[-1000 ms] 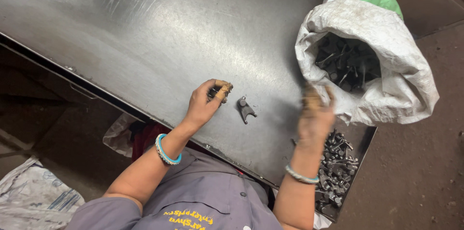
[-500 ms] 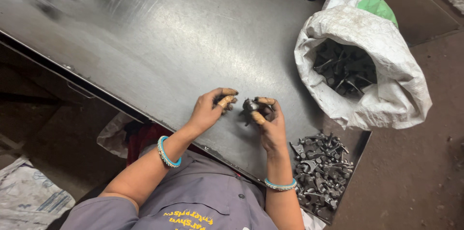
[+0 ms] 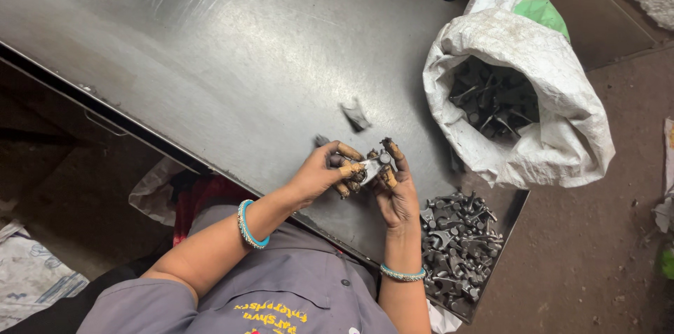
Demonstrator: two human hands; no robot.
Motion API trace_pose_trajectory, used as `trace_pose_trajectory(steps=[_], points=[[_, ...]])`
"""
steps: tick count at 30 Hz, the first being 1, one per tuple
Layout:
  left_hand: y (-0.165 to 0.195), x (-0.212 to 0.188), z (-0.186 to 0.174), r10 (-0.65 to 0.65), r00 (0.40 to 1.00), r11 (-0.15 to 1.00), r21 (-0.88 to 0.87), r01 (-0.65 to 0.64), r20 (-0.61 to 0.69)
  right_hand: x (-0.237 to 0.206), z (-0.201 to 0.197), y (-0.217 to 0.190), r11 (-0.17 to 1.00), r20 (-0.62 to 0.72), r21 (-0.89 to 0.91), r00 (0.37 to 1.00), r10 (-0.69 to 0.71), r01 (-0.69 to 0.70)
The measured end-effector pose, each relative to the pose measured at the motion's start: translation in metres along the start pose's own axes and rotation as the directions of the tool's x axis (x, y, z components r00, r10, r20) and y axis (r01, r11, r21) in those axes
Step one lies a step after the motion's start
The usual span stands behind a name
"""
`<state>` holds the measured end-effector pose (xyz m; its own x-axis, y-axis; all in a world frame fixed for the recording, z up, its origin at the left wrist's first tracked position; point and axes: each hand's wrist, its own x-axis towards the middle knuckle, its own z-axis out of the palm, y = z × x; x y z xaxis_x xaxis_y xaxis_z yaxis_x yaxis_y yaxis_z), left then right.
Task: The person picks small metal fork-shaped castings one at a time from a work table, turns and looks over each casting in both hands, and places it onto a growing pile on a metal tray beside a sack of similar castings. The person repeats this pick-inspect-place cycle continuously across the episode.
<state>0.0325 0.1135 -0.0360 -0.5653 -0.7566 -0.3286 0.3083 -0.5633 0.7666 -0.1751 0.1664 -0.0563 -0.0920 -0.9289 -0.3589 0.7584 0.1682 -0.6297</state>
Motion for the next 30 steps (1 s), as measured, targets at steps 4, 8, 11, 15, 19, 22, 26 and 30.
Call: trace_pose_trajectory(steps=[4, 8, 11, 15, 19, 22, 26, 30], points=[[-0.009, 0.001, 0.0, -0.01, 1.0, 1.0, -0.027, 0.01, 0.011, -0.007, 0.002, -0.002, 0.991, -0.037, -0.132, 0.999, 0.013, -0.017], [-0.013, 0.003, 0.001, -0.009, 1.0, 0.998, -0.062, 0.009, -0.001, -0.006, -0.009, 0.007, 0.946, -0.064, -0.324, 0.997, -0.048, 0.025], [-0.011, 0.002, 0.003, -0.02, 1.0, 0.999, -0.031, 0.019, -0.02, -0.006, -0.017, 0.008, 0.934, -0.155, -0.357, 0.987, -0.047, -0.011], [0.002, -0.003, 0.014, 0.127, 0.976, 0.893, 0.449, -0.036, -0.175, -0.01, -0.019, -0.035, 0.831, -0.172, -0.55, 0.985, -0.011, -0.087], [0.02, -0.014, 0.022, 0.5, 0.866, 0.443, 0.867, -0.228, -0.028, -0.008, -0.002, -0.093, 0.859, -0.162, -0.432, 0.913, -0.375, 0.276], [0.032, -0.014, 0.027, 0.481, 0.875, 0.328, 0.915, -0.234, 0.051, -0.013, 0.007, -0.116, 0.771, -0.185, -0.402, 0.78, -0.597, 0.494], [0.042, -0.007, 0.026, 0.296, 0.955, 0.285, 0.951, -0.123, 0.035, -0.04, -0.003, -0.131, 0.275, -0.076, -0.955, 0.807, -0.586, 0.11], [0.042, 0.004, 0.026, 0.263, 0.963, 0.248, 0.961, -0.126, 0.059, -0.047, -0.021, -0.125, -0.348, -0.167, -0.835, 0.797, -0.58, -0.428]])
